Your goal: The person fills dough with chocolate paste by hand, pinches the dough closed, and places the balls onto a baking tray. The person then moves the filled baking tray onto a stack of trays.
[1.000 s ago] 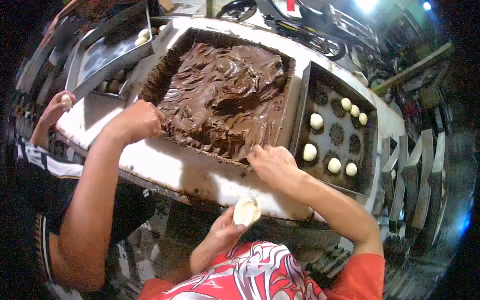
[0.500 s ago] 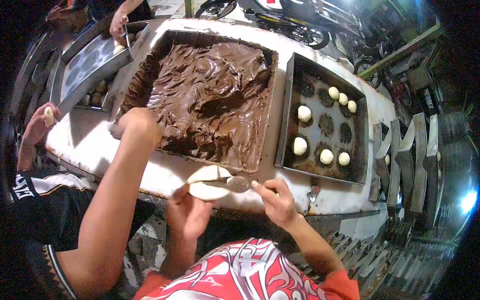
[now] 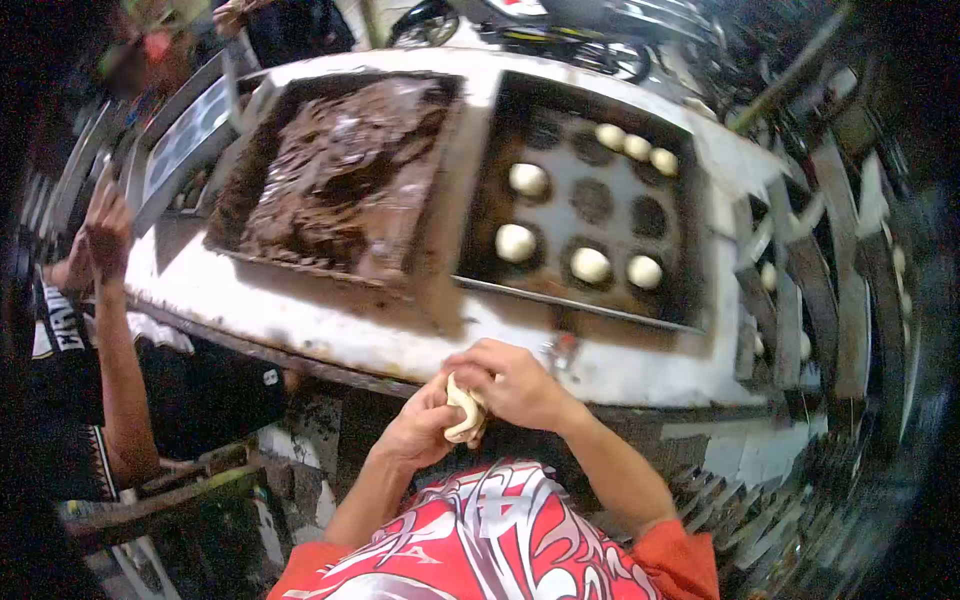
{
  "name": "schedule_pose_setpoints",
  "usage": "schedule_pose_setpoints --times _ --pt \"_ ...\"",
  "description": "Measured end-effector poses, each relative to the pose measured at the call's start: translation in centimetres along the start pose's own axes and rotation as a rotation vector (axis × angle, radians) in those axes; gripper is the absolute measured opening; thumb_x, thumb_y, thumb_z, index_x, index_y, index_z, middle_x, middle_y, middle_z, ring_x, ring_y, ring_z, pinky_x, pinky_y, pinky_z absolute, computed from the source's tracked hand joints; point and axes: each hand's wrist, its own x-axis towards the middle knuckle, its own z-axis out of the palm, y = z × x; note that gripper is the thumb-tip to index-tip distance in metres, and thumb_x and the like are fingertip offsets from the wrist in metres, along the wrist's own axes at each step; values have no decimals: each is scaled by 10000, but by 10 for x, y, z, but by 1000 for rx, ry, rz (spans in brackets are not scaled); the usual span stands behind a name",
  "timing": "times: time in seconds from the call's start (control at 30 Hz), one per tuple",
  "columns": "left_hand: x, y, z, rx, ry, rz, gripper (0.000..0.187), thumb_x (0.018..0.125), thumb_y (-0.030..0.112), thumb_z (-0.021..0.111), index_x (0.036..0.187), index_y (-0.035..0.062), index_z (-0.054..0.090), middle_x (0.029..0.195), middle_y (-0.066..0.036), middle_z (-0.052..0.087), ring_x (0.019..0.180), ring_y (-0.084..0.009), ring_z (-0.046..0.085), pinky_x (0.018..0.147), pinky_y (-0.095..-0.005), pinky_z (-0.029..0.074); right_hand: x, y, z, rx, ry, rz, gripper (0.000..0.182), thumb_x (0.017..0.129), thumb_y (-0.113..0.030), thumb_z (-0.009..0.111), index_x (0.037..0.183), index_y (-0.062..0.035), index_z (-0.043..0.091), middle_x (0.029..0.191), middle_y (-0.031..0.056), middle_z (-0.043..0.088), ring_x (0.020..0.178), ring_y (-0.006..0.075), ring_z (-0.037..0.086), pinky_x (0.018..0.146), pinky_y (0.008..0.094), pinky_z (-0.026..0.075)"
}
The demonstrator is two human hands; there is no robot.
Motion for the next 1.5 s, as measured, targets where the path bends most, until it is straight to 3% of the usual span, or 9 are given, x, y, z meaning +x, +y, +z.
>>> schedule_pose_setpoints --times 0.23,0.4,0.5,0.73,0.83,1.03,1.23,1.4,1.5 --pt "87 -92 109 25 393 -110 507 832 -47 449 1317 54 339 1113 -151 551 871 -195 613 680 -289 538 -170 2 -82 -908 239 -299 262 763 -220 690 917 -39 580 907 105 547 839 282 569 712 334 479" --pt "134 -145 163 516 97 -159 412 895 173 576 1231 -20 438 1099 -88 554 923 -127 559 788 -273 483 -243 10 -134 -88 545 296 176 761 -32 650 909 -7 560 909 105 572 898 288 578 777 330 482" --pt "177 -181 167 538 210 -111 412 881 184 602 1197 -36 453 1066 -86 563 915 -133 558 792 -265 479 -264 39 -132 -321 819 -28 191 797 -58 617 977 -1 590 919 163 575 1006 330 541 846 358 450" --pt "250 -194 156 2042 -131 177 736 740 252 728 1327 39 338 1191 -239 492 961 -395 565 820 -431 480 -264 169 -157 -495 1343 316 188 803 1 554 991 2 573 989 161 600 972 318 574 867 379 451" --pt "242 -129 165 2039 -149 -24 643 736 332 729 1256 71 456 1239 -188 510 996 -331 588 824 -408 477 -210 200 -143 -24 1220 177 203 777 -32 583 980 -20 569 978 172 597 948 313 582 872 381 449" --pt "330 43 131 2009 14 277 423 786 180 690 1148 28 533 977 -143 656 765 -249 651 701 -338 512 -263 169 -119 -825 757 293 161 728 -100 632 835 -14 548 903 107 527 885 323 491 783 440 386" --pt "476 99 74 2259 77 477 460 766 217 650 1162 22 519 1078 -219 570 1022 -382 531 888 -435 434 -194 203 -157 -522 1193 398 101 823 -75 491 853 6 543 904 196 473 932 348 432 836 444 348" --pt "520 102 47 2559 -81 403 459 745 121 594 1140 -42 425 1008 -245 543 973 -392 539 849 -435 460 -209 124 -118 -720 560 694 133 791 -95 525 872 3 564 919 246 477 949 368 432 852 440 372" --pt "523 121 35 2328 24 430 359 732 97 567 1042 -53 466 930 -242 548 907 -399 557 818 -415 475 -200 92 -177 -54 -45 986 275 718 -139 599 955 -7 556 945 193 560 952 329 545 840 392 433"
